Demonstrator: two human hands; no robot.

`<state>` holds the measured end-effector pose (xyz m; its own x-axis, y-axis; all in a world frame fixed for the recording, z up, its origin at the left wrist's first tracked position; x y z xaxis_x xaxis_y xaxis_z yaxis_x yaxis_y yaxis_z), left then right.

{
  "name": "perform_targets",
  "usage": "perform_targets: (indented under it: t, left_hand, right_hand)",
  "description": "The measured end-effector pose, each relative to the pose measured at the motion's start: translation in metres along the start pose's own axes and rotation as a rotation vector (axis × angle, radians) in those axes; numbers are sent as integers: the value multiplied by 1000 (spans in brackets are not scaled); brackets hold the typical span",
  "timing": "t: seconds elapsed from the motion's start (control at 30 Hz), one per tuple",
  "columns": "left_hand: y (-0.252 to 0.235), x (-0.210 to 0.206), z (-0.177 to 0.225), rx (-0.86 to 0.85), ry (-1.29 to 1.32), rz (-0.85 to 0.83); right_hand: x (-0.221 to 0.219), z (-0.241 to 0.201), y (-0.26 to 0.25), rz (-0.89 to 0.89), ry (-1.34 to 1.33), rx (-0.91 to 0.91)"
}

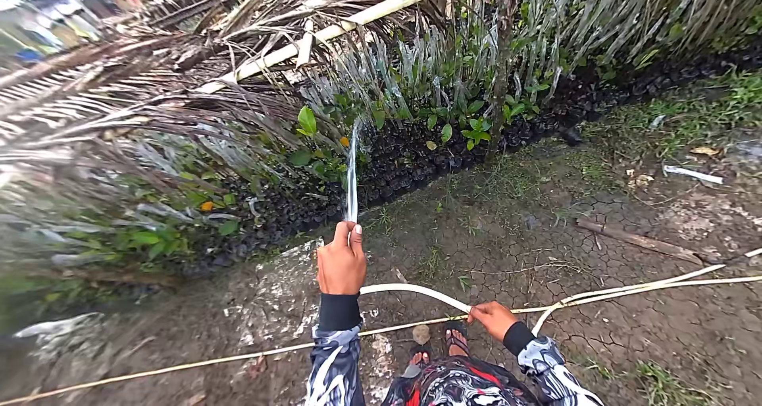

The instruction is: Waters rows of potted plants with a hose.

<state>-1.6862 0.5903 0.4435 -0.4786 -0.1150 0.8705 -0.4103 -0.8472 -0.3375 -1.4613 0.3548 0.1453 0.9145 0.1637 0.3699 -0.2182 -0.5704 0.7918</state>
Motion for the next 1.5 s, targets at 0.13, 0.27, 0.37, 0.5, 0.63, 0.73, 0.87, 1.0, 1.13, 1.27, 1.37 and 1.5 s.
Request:
perform_targets:
  t: [0.13,0.27,0.37,0.5,0.63,0.73,0.87,1.0,1.13,1.27,1.37,1.5]
  left_hand:
    - [1,-3,-2,-7,4,-30]
    - [5,-13,-5,4,14,-103]
    - [8,-19,-4,13,19,-145]
    - [10,-19,-2,22,30,-157]
    - [10,-18,-4,5,34,-100]
    - [10,-22,-5,35,19,-166]
    - [7,-16,-6,-8,39,-82]
    - [4,-15,-7,2,21,-107]
    - [0,-8,-4,-27,45,-29]
    - [-2,-5,-5,-19,43,4]
    - [-3,-7,-4,-18,42,7]
    - [-3,-8,-2,-29,45,28]
  right_hand:
    - [0,0,3,4,-9,7]
    - [-3,5,-3,8,-1,10]
    - [-5,12,-5,18,-16,6]
    - [-5,16,-7,16,-23,-4]
    - [-3,16,-6,13,-40,-12]
    - [-2,14,-7,9,-29,-18]
    - [-3,12,-8,4,-26,-22]
    - [-2,9,-8,6,-37,-21]
    - [2,6,-5,16,-34,-9]
    - [3,6,-6,10,-38,-11]
    - [3,9,-9,24,-40,-5]
    - [4,10,-7,18,-39,-16]
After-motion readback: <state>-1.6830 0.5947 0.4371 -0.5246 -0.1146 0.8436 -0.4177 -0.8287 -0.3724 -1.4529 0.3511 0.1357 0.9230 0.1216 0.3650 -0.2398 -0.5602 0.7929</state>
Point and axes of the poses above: each hand's wrist, its own y-axis away from the middle knuckle, its own x-axis out of the back of the hand, z = x × y, the point moved 8 cm from there along -y, towards the middle knuckle, and after that the axes turned 10 degrees about -x, right-handed, at the moved point
